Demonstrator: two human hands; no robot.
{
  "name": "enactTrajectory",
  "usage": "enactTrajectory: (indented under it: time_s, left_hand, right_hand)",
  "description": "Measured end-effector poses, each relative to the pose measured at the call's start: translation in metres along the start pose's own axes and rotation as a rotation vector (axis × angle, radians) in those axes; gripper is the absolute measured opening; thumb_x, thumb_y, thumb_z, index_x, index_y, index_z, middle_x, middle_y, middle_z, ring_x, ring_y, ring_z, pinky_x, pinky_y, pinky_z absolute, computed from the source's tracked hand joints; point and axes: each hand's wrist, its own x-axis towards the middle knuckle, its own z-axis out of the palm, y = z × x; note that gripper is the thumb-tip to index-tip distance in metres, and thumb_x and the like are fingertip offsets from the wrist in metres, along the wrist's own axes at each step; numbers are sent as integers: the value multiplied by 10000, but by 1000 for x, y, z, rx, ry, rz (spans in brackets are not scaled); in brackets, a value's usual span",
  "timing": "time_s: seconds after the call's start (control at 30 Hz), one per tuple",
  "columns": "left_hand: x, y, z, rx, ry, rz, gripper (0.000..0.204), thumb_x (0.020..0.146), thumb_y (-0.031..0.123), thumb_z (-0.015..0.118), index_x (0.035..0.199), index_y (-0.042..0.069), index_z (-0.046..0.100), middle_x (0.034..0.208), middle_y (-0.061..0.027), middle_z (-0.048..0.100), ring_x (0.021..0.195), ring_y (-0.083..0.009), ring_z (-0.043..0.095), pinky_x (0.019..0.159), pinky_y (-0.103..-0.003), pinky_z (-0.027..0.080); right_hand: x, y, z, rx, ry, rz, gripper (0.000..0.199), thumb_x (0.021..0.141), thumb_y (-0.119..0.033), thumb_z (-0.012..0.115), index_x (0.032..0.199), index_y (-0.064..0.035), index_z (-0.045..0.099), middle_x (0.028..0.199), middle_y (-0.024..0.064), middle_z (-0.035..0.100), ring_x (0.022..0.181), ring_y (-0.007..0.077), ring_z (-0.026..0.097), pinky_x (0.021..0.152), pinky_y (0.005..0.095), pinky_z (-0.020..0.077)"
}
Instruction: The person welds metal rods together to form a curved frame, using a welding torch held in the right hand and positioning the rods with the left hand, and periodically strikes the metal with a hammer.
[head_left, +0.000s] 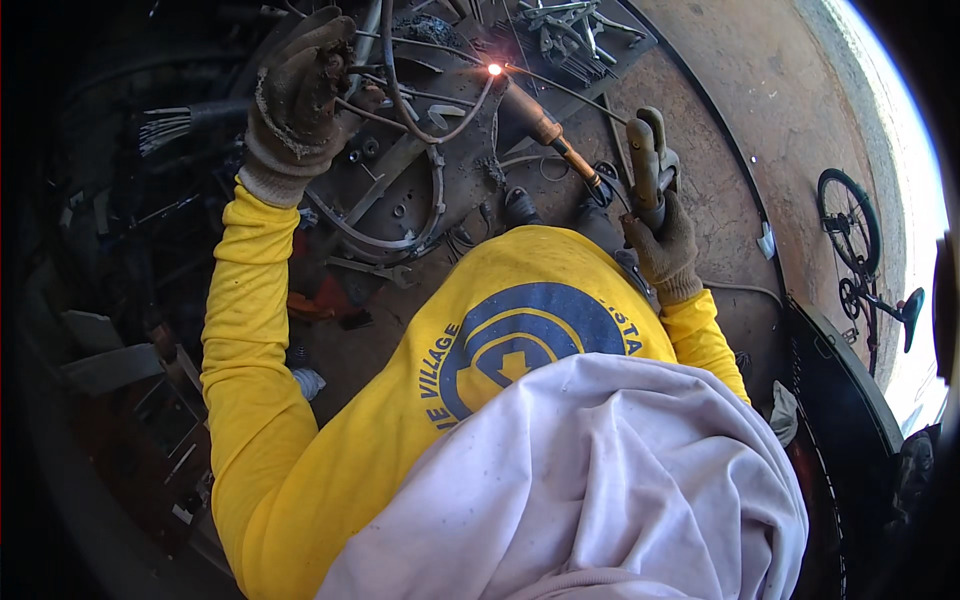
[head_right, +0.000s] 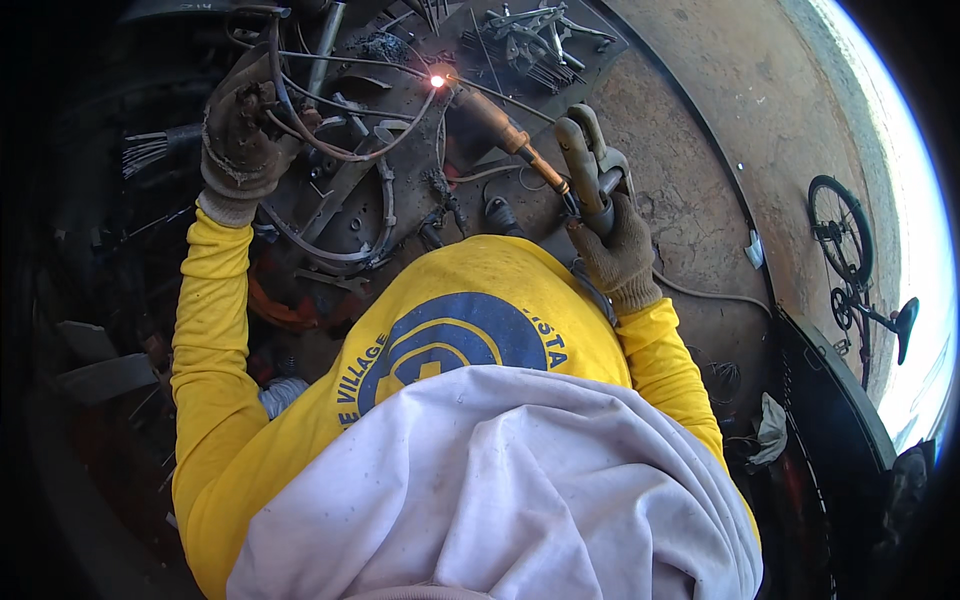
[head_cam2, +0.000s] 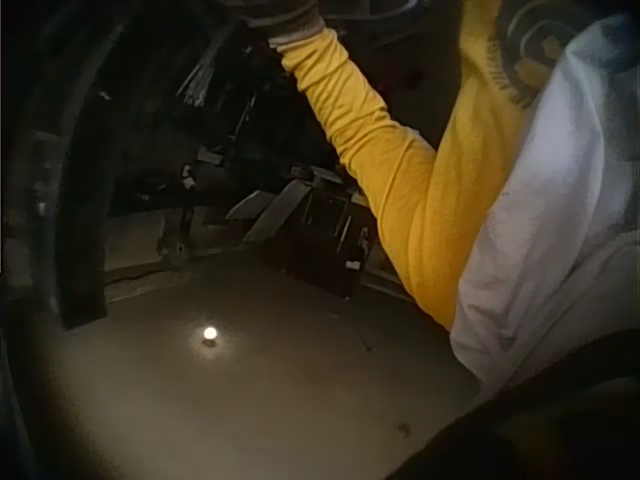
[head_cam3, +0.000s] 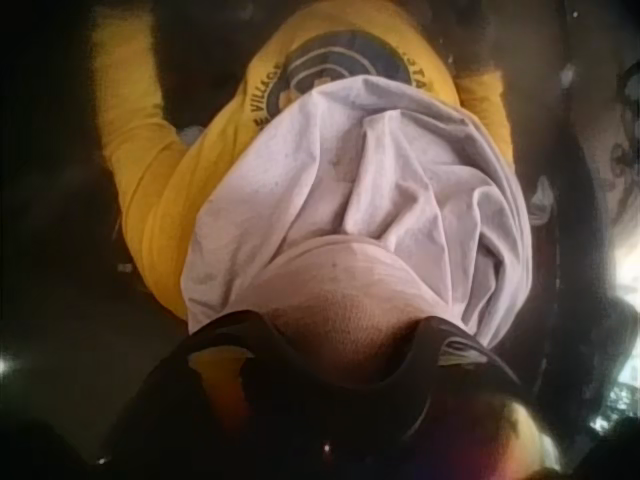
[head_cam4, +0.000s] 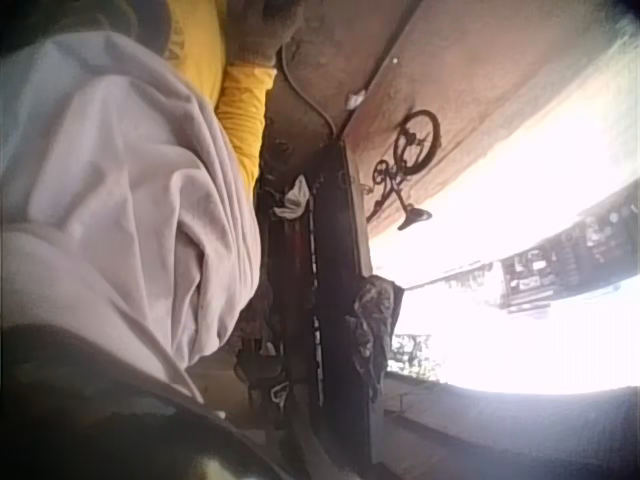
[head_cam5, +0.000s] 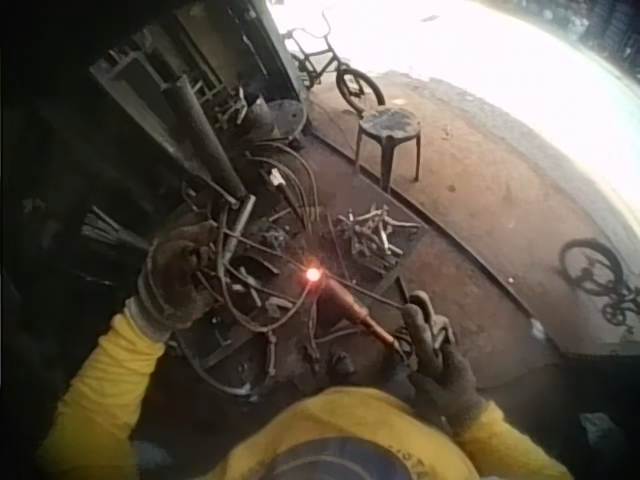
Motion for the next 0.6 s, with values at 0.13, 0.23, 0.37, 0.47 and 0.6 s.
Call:
enactTrajectory:
  time_s: [0.13,0.23,0.37,0.47,0.6]
  left_hand:
    - [5,2,1,97,81,99,741,794,173,868,1425,77,491,1243,-140,645,1020,-301,679,873,-385,579]
    - [1,-3,5,61,197,176,762,788,198,876,1435,83,489,1249,-140,644,1038,-302,673,891,-381,572]
    - [-5,-5,1,179,-12,23,844,808,258,863,1500,78,415,1309,-127,598,1063,-284,667,896,-371,574]
    - [12,-1,-2,187,8,-3,876,802,276,866,1506,51,397,1296,-114,583,1037,-252,676,866,-353,586]
    - [45,11,-10,62,55,-157,880,784,240,865,1497,12,402,1256,-108,582,994,-209,673,847,-328,589]
  right_hand:
    - [-1,-1,1,16,6,4,421,830,-214,799,1134,22,627,803,131,698,695,188,674,642,340,530]
    - [-2,0,-1,49,-56,73,407,902,-139,719,1258,15,596,883,62,674,704,126,636,633,272,523]
    - [-1,3,-1,84,3,101,406,913,-135,695,1273,15,583,889,67,658,690,130,629,631,273,532]
    - [-1,1,1,166,51,115,412,913,-133,687,1282,14,576,888,65,644,679,134,626,625,273,540]
    - [1,-6,0,290,135,92,364,909,-160,717,1210,-1,585,851,59,647,679,129,632,604,269,540]
